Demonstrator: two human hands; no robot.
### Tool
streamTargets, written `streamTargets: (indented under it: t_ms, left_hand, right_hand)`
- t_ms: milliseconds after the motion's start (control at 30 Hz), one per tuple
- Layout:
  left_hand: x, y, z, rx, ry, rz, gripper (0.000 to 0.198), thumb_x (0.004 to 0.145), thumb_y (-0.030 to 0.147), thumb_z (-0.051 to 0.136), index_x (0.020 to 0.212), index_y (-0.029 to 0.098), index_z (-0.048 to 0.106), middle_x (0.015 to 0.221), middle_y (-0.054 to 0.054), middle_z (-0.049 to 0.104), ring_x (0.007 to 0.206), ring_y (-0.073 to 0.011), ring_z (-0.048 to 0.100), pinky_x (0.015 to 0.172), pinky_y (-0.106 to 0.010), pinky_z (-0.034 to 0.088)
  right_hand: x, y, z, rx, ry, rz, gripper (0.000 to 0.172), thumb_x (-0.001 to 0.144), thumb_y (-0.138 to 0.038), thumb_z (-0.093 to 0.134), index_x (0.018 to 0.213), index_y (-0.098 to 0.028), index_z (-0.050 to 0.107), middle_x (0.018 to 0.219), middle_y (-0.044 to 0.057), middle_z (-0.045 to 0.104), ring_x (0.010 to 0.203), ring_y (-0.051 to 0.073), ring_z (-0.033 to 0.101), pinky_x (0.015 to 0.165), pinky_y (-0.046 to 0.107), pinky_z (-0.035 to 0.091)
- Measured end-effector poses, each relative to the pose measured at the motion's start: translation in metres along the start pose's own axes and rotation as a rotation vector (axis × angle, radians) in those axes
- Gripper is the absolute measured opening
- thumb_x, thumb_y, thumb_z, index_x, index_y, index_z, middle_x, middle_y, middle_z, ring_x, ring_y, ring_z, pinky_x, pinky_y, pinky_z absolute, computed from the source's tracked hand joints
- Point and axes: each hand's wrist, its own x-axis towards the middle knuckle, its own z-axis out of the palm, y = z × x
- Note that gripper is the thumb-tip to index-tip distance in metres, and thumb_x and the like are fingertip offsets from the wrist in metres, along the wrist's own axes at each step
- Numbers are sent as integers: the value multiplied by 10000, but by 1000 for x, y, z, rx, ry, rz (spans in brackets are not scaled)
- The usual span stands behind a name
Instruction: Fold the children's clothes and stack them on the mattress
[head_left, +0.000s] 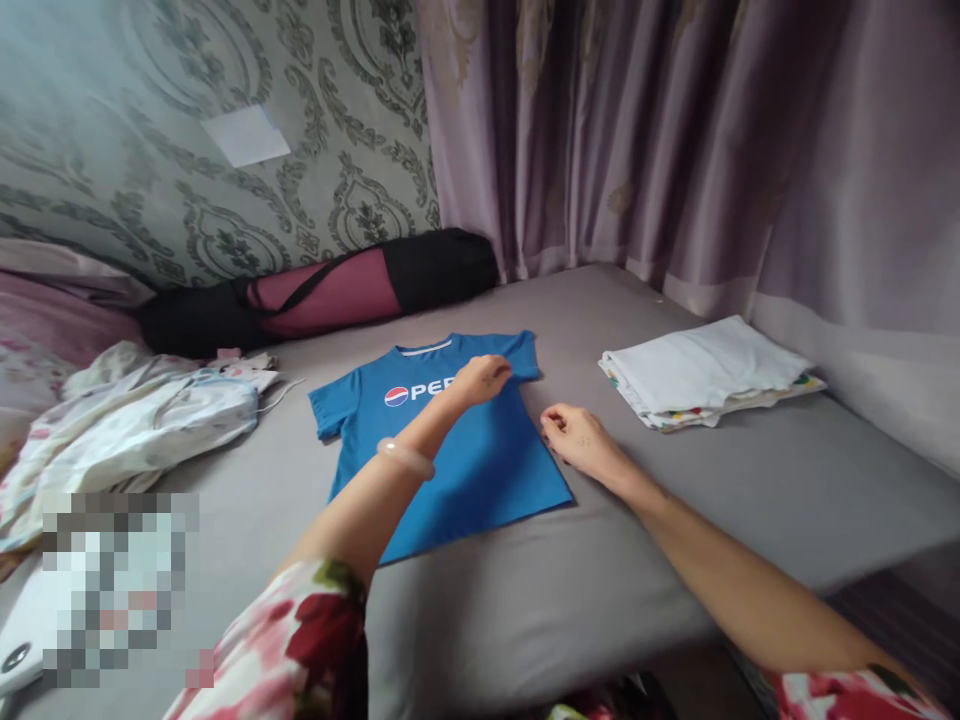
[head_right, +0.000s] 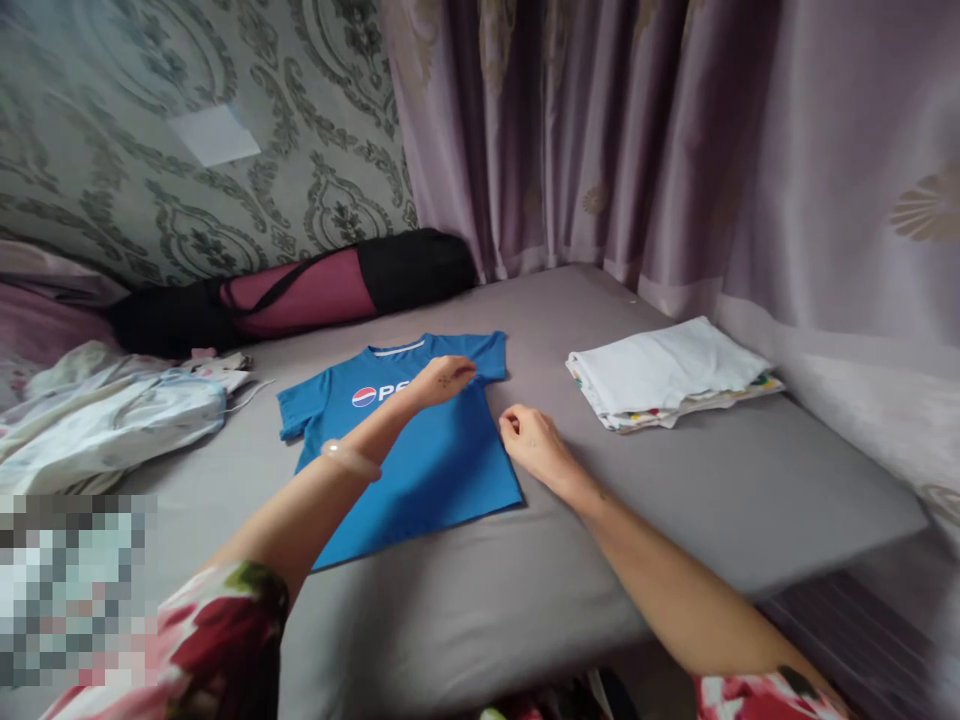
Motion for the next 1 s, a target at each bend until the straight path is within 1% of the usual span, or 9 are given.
streamTargets:
  t_ms: [67, 167, 367, 467, 600, 700, 800, 900, 1000]
  left_hand:
    - [27, 13, 7, -1, -9, -66, 259, 906, 224, 490, 1076, 181, 681, 1043, -67, 714, 995, -198, 649, 850, -254, 468]
    - [55, 28, 18, 12, 12, -164, 252, 903, 279, 533, 1075, 170, 681, 1102, -95, 699, 1068, -218, 628, 876, -258, 461]
    - [83, 46, 36, 25, 57, -325, 393, 833, 458, 625, 1045, 131, 680, 1172, -175, 647, 1126, -280, 600, 904, -300, 472]
    - [90, 49, 41, 4, 72, -416, 368, 836, 391, 625, 1086, 124, 666, 1236, -194, 602, 1125, -280, 605, 915, -309, 475]
    - [97, 47, 41, -59, 91, -485, 283, 866, 213, 555, 1113, 118, 657, 1236, -209, 600, 1130, -262, 610, 930, -305, 471]
    - [100, 43, 40, -135, 106, -508, 260, 820, 103, 564, 1053, 124, 678, 1172, -205, 640, 1130, -270, 612, 933, -314, 469]
    - [103, 34, 36, -247, 131, -542, 226, 779, 74, 597, 977, 125, 695, 1066, -191, 687, 1066, -271, 640, 891, -315, 488]
    - [105, 21, 27, -404, 154, -598, 121, 770, 121, 628, 864, 109, 704, 805, -137, 709, 849, -235, 688, 761, -286, 521]
    - [100, 4, 14, -585, 224, -654, 96, 783, 183, 632, 804, 110, 691, 589, -46, 631, 612, -160, 644, 628, -240, 513]
  right_hand:
    - [-3, -3, -4, -5, -72, 71, 220, 906, -263, 474, 876, -178, 674, 684, 31, 703, 557, 141, 635, 531, 225, 424]
    - [-8, -12, -9, -58, -173, 72, 280, 910, -304, 463, 756, -178, 661, 570, 30, 654, 507, 144, 602, 505, 231, 380]
    - [-15, -17, -8, -138, -237, 10, 325, 881, -393, 498, 675, -181, 635, 599, 52, 652, 586, 166, 602, 524, 254, 323]
    - [-18, -14, -6, -153, -282, -22, 288, 846, -421, 537, 737, -172, 633, 655, 57, 661, 617, 170, 589, 528, 257, 305]
    - [-24, -13, -6, -110, -358, -30, 246, 798, -411, 590, 836, -168, 598, 725, 51, 651, 659, 168, 570, 545, 248, 315]
    - [-27, -13, -6, -79, -390, -56, 187, 773, -359, 599, 810, -181, 552, 724, 27, 618, 646, 149, 537, 547, 243, 304]
    - [-29, -12, -5, -32, -408, -93, 148, 768, -320, 585, 772, -192, 512, 701, -2, 575, 619, 127, 494, 541, 239, 290]
    - [-30, -10, -3, 5, -429, -106, 124, 772, -292, 569, 756, -197, 491, 676, -22, 545, 601, 114, 467, 525, 235, 275]
    - [-33, -10, -2, 32, -423, -126, 89, 787, -271, 554, 818, -190, 535, 696, -24, 569, 616, 114, 476, 539, 232, 292]
